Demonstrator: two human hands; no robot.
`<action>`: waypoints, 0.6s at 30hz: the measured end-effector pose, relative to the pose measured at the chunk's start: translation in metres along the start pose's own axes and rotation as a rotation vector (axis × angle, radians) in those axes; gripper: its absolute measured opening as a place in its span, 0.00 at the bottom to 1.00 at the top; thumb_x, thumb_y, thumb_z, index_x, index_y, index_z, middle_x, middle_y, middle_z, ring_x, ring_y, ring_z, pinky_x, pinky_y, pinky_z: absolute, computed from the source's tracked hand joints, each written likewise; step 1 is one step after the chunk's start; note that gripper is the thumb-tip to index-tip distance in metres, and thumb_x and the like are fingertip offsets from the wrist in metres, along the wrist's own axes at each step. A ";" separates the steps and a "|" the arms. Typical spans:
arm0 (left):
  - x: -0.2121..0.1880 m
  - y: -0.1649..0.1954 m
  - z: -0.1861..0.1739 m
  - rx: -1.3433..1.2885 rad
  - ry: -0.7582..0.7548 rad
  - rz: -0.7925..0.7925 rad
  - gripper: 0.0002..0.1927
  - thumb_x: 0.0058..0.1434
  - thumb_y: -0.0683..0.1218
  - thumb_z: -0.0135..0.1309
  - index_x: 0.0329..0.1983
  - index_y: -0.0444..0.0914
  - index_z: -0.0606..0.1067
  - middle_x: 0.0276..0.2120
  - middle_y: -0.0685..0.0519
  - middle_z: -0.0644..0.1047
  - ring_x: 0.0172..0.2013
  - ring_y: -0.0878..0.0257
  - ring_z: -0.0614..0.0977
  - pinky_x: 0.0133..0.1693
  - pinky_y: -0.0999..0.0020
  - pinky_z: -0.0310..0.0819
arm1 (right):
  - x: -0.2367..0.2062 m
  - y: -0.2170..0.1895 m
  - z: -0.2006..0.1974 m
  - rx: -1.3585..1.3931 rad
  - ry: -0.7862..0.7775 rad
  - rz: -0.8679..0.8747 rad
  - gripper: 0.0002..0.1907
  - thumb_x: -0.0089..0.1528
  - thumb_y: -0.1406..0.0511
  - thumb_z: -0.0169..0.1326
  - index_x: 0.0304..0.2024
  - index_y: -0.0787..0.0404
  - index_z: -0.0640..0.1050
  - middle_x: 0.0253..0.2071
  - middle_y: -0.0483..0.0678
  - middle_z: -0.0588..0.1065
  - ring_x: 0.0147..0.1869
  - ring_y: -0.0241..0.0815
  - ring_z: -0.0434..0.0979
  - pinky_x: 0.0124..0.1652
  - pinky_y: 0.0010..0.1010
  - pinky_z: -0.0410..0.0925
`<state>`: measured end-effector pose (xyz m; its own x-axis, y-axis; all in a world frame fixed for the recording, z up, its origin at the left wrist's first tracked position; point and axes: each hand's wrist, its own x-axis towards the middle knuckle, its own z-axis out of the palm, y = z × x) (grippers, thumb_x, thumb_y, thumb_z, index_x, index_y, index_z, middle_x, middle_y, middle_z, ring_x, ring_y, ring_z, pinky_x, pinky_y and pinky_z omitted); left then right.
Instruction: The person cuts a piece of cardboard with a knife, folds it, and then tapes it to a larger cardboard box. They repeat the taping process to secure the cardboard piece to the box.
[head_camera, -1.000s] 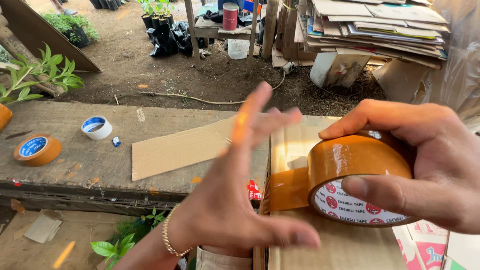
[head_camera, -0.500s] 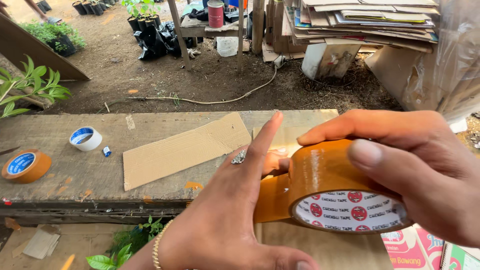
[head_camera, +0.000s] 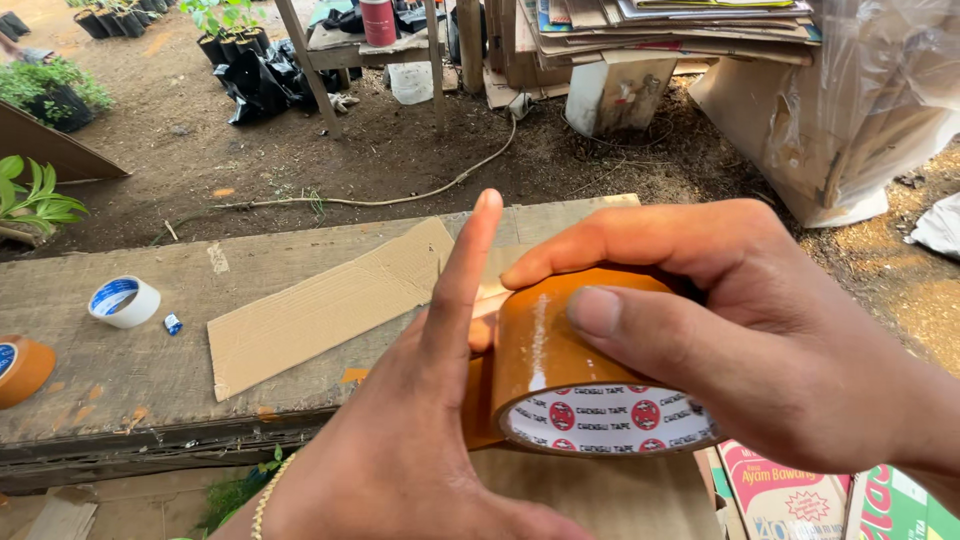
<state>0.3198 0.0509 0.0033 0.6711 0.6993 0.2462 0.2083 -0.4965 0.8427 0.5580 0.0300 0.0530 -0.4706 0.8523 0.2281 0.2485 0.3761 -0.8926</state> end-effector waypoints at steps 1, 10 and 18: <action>-0.002 -0.003 -0.001 0.035 0.000 0.023 0.80 0.40 0.57 0.76 0.81 0.47 0.28 0.67 0.39 0.69 0.68 0.47 0.70 0.64 0.51 0.61 | 0.003 -0.003 0.002 -0.007 -0.012 -0.022 0.19 0.68 0.61 0.49 0.56 0.63 0.81 0.43 0.45 0.84 0.45 0.29 0.77 0.45 0.26 0.75; -0.006 -0.046 0.000 -0.037 0.051 -0.043 0.75 0.47 0.58 0.72 0.80 0.45 0.28 0.66 0.40 0.70 0.64 0.49 0.75 0.65 0.51 0.61 | -0.002 0.010 0.015 0.316 0.003 0.133 0.19 0.67 0.54 0.57 0.42 0.66 0.79 0.33 0.44 0.76 0.36 0.30 0.68 0.36 0.28 0.69; -0.013 -0.061 0.002 -0.056 0.112 -0.058 0.71 0.48 0.63 0.68 0.79 0.43 0.30 0.65 0.44 0.73 0.67 0.48 0.74 0.71 0.50 0.53 | -0.008 0.007 0.009 0.335 -0.068 0.156 0.19 0.67 0.52 0.49 0.39 0.60 0.78 0.30 0.37 0.72 0.36 0.24 0.69 0.34 0.22 0.66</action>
<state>0.3000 0.0710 -0.0523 0.5752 0.7803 0.2456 0.2022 -0.4265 0.8816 0.5560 0.0229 0.0412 -0.5070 0.8596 0.0628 0.0359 0.0939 -0.9949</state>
